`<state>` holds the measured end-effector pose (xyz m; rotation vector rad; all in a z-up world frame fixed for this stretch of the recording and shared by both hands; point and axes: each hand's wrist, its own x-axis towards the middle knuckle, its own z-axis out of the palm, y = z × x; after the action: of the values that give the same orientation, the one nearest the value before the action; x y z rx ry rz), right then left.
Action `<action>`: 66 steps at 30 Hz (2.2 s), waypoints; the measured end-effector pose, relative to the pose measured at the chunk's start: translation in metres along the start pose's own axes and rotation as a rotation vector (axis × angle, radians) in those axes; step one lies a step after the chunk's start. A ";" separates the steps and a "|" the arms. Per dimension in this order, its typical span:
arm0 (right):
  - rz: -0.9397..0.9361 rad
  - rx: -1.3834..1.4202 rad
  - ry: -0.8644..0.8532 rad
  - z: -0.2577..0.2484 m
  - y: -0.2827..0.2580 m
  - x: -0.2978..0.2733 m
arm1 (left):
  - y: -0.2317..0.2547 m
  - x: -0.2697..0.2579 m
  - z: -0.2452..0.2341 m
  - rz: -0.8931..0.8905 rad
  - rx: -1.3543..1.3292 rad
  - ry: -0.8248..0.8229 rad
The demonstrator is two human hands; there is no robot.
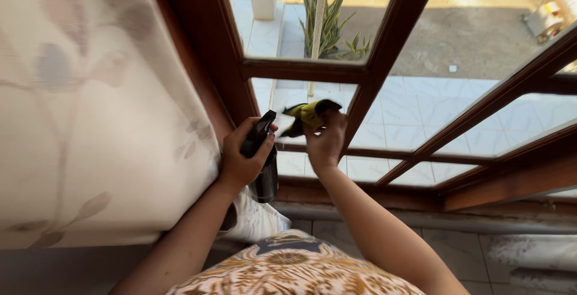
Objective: The person cleans a multi-pane window with a wooden frame using a spray bottle and a cloth. They repeatedly spray the glass and wipe it down, focusing on the lower sections of the window. The task involves methodical cleaning of the glass surface and the wooden frame.
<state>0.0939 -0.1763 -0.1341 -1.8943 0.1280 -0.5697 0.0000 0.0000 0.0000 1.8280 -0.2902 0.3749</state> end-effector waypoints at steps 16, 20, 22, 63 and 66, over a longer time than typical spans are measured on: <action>0.512 1.062 -0.158 0.042 -0.033 0.017 | -0.034 -0.014 -0.081 0.052 0.025 -0.145; 0.664 1.007 -0.080 0.042 -0.030 0.011 | -0.035 -0.012 -0.079 0.038 -0.016 -0.125; 0.859 0.977 -0.042 0.052 -0.016 0.005 | -0.035 -0.011 -0.081 0.027 -0.026 -0.126; 1.068 1.178 -0.592 -0.060 -0.018 0.096 | -0.040 -0.002 -0.033 -0.017 -0.026 0.073; 1.006 1.192 -0.557 -0.034 0.004 0.077 | -0.038 -0.002 -0.035 0.039 -0.006 0.072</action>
<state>0.1472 -0.2338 -0.1025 -0.5876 0.2695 0.5188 0.0085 0.0445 -0.0250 1.8004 -0.2773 0.4660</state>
